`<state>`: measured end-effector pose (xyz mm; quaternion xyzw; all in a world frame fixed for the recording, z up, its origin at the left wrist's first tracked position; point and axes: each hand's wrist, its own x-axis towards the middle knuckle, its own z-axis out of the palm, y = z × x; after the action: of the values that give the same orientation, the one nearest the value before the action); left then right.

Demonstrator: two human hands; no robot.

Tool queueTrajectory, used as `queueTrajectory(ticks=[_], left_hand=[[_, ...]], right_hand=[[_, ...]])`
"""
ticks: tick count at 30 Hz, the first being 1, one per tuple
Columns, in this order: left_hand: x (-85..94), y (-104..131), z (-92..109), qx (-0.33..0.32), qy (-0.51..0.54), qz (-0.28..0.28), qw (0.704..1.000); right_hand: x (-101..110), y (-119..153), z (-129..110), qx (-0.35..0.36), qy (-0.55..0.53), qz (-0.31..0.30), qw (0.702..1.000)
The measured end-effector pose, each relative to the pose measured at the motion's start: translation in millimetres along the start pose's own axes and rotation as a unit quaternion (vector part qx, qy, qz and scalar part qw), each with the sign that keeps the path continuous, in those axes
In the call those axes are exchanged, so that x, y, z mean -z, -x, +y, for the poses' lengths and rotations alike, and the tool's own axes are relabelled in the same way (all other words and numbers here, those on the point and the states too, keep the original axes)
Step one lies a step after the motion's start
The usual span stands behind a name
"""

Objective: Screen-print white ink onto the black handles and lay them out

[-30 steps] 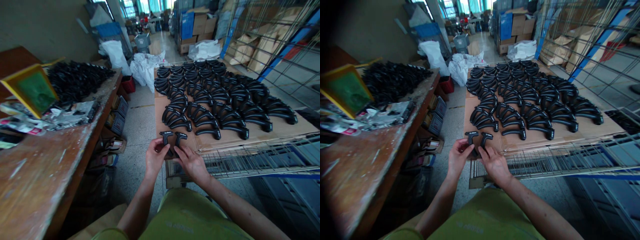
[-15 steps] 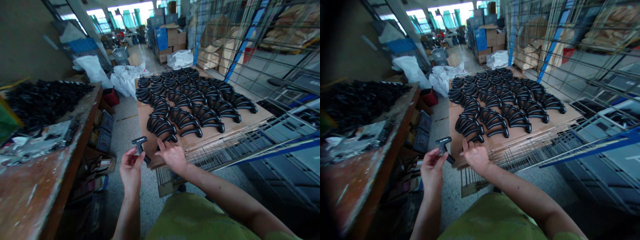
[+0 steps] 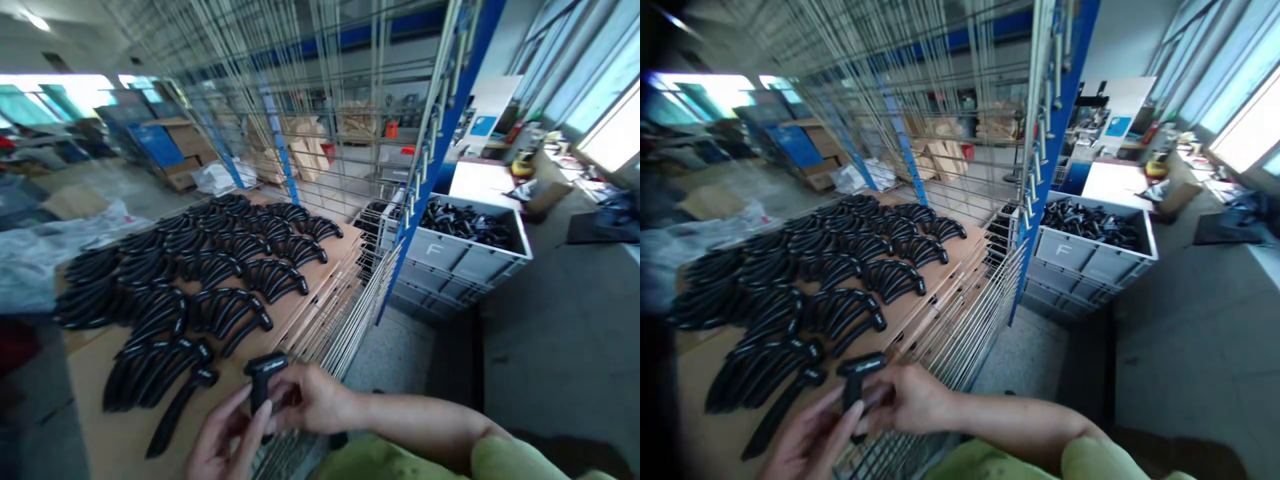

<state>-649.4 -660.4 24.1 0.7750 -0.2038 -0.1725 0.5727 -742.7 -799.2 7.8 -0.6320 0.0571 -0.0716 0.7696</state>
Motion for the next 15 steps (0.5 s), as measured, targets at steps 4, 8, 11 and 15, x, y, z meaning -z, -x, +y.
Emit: queueTrajectory(ticks=[4, 8, 11, 15], left_hand=[[-74.7, 1, 15, -0.041, -0.014, -0.112, 0.993], [-132.1, 12, 32, -0.095, -0.024, -0.161, 0.982], [-154.3, 21, 43, -0.113, -0.048, -0.181, 0.976], [-165.6, 35, 45, -0.098, -0.055, -0.152, 0.982]], right_hand=[[54, 44, 14, -0.043, -0.161, 0.105, 0.980], [161, 107, 3, 0.010, -0.181, 0.355, 0.917], [284, 159, -23, 0.019, -0.120, 0.529, 0.840], [420, 187, -42, 0.042, -0.068, 0.694, 0.715]])
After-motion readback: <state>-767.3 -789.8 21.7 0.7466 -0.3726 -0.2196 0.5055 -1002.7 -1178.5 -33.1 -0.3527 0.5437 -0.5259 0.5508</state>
